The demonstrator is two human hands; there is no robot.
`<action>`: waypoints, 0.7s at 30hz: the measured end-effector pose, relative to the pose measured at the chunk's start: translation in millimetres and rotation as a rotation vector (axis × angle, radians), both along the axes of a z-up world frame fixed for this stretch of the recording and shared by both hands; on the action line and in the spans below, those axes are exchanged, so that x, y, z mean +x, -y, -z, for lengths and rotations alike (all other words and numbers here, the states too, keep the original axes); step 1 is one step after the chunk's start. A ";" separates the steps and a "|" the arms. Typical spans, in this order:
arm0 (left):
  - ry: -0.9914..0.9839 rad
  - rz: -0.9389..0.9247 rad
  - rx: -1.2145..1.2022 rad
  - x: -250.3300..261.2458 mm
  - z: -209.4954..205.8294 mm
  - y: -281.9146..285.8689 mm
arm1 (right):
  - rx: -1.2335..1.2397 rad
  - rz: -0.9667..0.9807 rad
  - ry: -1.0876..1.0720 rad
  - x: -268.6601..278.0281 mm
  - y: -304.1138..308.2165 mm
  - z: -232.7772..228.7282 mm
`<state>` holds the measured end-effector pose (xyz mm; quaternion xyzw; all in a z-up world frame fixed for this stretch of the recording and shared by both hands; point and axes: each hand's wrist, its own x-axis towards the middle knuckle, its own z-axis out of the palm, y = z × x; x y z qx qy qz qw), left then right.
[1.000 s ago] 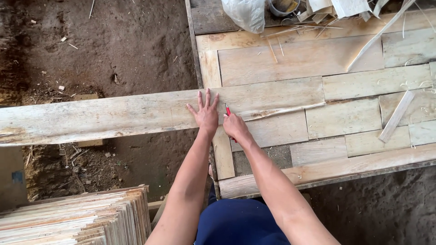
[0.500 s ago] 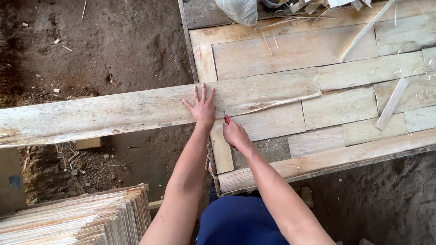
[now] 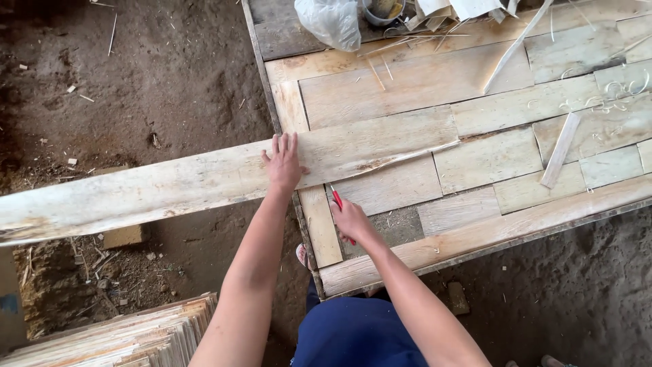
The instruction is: The person uses a red utility knife to score and snap a long wooden plank into smaller pieces on a wooden workbench. They repeatedly position the wood, score it, and break off sections, placing the cut pieces aside.
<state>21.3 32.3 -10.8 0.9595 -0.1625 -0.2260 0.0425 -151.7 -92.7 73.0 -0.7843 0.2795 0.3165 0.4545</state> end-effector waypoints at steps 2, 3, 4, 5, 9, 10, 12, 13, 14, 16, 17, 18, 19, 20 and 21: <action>0.019 0.017 -0.017 8.3 11.6 -1.3 | 0.014 0.010 0.022 -19.2 13.5 -6.5; 0.034 0.031 -0.034 12.8 17.0 -1.8 | 0.028 0.017 0.040 -28.8 19.9 -9.9; 0.038 0.036 -0.034 14.7 15.5 -4.3 | 0.028 0.021 0.044 -45.8 29.9 -1.8; 0.039 0.036 -0.057 19.2 13.7 -5.4 | 0.091 0.140 0.056 -60.9 40.6 7.2; 0.026 0.008 -0.136 42.7 19.7 -6.1 | 0.184 0.482 0.036 -118.7 82.0 37.8; 0.032 0.011 -0.132 49.2 40.4 -10.8 | 0.189 0.484 0.042 -126.3 85.3 39.9; 0.049 -0.008 -0.180 66.7 80.0 -10.7 | 0.210 0.673 0.064 -139.5 98.8 43.3; 0.054 -0.006 -0.184 66.6 76.0 -12.6 | 0.208 0.674 0.070 -142.4 104.4 45.4; 0.065 0.003 -0.227 65.7 72.2 -14.2 | 0.211 0.731 0.089 -146.0 110.4 47.6; 0.078 0.005 -0.268 57.6 59.6 -14.1 | 0.216 0.781 0.108 -152.6 124.3 51.7; 0.055 -0.001 -0.288 54.3 49.5 -9.4 | 0.230 0.841 0.158 -152.5 133.7 52.9; 0.032 -0.007 -0.307 50.5 39.1 -3.7 | 0.244 0.900 0.209 -152.9 144.1 53.8; 0.040 -0.005 -0.318 42.0 24.5 2.2 | 0.237 0.899 0.221 -157.2 162.9 70.9; -0.002 -0.033 -0.355 33.0 10.0 9.2 | 0.226 0.948 0.261 -161.4 183.4 87.9; -0.044 -0.060 -0.391 23.6 -4.1 16.8 | 0.215 0.998 0.302 -165.8 204.9 104.7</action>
